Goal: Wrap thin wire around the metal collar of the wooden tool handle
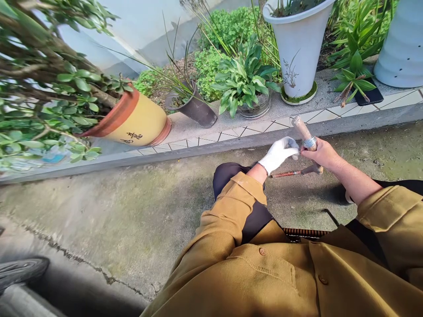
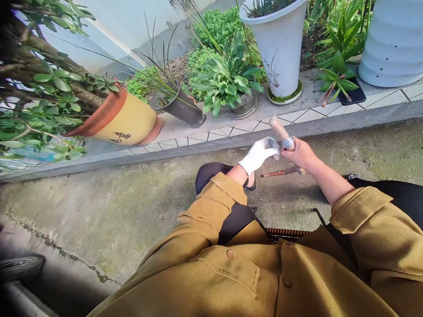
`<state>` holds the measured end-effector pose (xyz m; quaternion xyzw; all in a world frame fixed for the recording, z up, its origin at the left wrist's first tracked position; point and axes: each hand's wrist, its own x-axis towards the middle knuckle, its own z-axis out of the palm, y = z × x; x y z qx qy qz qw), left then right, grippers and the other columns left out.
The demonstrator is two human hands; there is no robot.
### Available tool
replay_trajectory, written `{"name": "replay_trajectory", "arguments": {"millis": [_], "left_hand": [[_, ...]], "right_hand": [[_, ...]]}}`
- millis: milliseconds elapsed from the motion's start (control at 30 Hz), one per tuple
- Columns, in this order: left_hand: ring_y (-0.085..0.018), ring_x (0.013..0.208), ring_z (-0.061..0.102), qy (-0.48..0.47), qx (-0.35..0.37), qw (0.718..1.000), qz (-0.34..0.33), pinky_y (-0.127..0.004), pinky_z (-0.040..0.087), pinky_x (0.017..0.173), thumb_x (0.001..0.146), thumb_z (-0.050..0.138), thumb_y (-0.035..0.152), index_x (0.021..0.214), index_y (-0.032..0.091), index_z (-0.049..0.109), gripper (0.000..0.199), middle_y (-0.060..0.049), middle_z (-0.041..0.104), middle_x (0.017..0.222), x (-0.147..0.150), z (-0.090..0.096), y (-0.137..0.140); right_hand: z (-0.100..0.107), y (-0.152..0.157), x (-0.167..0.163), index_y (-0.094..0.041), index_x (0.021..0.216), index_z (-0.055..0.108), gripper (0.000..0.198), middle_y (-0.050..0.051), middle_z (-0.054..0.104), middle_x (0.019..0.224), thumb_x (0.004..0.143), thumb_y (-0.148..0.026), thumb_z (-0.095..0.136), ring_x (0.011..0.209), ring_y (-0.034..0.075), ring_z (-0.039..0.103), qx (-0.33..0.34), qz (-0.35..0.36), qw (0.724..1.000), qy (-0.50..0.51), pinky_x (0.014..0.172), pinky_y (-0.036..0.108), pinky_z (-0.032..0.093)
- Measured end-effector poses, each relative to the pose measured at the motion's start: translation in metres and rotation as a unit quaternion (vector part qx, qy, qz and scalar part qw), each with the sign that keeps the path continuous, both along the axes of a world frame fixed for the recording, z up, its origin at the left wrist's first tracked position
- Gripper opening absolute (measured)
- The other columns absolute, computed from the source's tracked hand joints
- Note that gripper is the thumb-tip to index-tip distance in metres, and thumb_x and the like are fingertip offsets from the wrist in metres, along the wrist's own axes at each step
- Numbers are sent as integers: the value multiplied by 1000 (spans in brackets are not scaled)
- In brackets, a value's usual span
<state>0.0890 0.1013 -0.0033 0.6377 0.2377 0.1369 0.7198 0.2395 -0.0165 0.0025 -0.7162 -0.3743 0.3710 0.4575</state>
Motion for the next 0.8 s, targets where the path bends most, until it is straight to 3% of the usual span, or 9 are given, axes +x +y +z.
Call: {"name": "replay_trajectory", "arguments": {"millis": [133, 400, 633, 800], "left_hand": [[-13, 55, 65, -15, -89, 996, 23, -26, 49, 59, 75, 78, 38, 91, 17, 51, 37, 2, 66, 68, 3, -1, -1], [-14, 52, 64, -31, -148, 988, 17, -27, 55, 53, 67, 87, 49, 96, 17, 50, 57, 2, 67, 65, 2, 3, -6], [-14, 53, 63, -17, -178, 984, 10, -29, 55, 52, 63, 89, 48, 95, 16, 52, 58, 1, 66, 65, 3, 2, -9], [-16, 54, 64, -10, -185, 983, -1, -29, 53, 53, 69, 82, 47, 98, 16, 53, 52, -1, 67, 67, 3, 7, -7]], "right_hand": [[-2, -1, -2, -23, 87, 65, 22, 2, 73, 84, 69, -33, 72, 80, 22, 65, 49, 9, 999, -15, 81, 37, 55], [-7, 2, 0, -22, 85, 65, 26, 2, 73, 82, 65, -35, 76, 81, 22, 66, 65, -6, 998, 16, 85, 39, 57], [9, 4, -5, -22, 76, 62, 29, 1, 69, 75, 56, -34, 80, 70, 18, 62, 38, -11, 989, 141, 74, 36, 56], [12, 3, -9, -23, 76, 56, 40, 1, 65, 73, 53, -42, 83, 66, 16, 58, 49, -30, 979, 195, 68, 35, 54]]}}
